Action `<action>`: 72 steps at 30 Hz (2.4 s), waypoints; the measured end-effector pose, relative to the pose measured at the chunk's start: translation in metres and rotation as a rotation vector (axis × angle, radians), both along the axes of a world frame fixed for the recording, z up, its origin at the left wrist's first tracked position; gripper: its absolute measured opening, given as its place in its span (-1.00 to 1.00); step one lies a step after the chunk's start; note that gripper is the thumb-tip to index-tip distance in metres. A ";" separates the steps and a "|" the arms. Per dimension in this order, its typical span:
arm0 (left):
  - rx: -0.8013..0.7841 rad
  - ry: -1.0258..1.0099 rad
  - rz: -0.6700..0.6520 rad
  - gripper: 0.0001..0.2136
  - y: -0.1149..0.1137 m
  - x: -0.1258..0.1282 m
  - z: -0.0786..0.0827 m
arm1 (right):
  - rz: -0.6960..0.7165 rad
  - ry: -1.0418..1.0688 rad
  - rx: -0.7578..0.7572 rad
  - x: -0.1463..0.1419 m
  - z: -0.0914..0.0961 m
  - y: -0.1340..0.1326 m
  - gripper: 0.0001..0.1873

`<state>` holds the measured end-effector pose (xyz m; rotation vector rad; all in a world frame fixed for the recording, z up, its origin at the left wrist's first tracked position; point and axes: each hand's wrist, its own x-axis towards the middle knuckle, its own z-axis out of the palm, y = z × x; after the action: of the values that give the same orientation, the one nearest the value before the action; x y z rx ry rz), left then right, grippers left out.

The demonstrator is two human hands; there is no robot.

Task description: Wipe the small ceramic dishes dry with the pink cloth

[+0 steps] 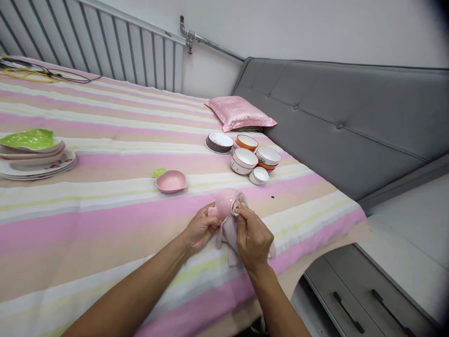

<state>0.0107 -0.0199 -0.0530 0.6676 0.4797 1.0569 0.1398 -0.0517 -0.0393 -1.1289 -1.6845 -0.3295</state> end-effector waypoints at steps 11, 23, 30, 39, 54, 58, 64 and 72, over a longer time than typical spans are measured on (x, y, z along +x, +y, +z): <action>-0.143 -0.161 0.100 -0.71 0.005 -0.003 0.007 | 0.103 -0.005 -0.098 -0.009 0.001 -0.004 -0.77; -0.031 -0.086 -0.022 -0.79 -0.004 -0.001 0.008 | 0.041 -0.098 -0.074 -0.007 -0.003 0.003 -0.79; 0.180 0.140 -0.089 -0.73 -0.010 0.002 0.007 | 0.029 0.056 -0.071 -0.001 0.000 0.002 -0.78; 0.402 0.325 -0.300 -0.80 -0.013 0.007 0.004 | -0.044 0.669 -0.363 0.023 -0.001 0.012 -0.77; 0.153 0.175 -0.123 -0.77 -0.010 0.007 -0.006 | 0.085 -0.021 -0.404 0.001 -0.002 0.006 -0.62; 0.045 0.077 -0.044 -0.70 -0.007 0.004 -0.007 | 0.071 -0.265 -0.362 -0.002 -0.002 0.006 -0.58; 0.164 0.173 -0.145 -0.72 -0.010 0.004 -0.002 | 0.025 -0.204 -0.288 0.001 -0.001 0.008 -0.63; 0.427 0.348 -0.319 -0.76 -0.012 0.006 -0.002 | 0.136 0.194 -0.402 0.013 0.004 0.010 -0.66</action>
<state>0.0168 -0.0315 -0.0548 1.2764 0.4292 0.7430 0.1528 -0.0421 -0.0348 -1.2806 -1.6839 0.2098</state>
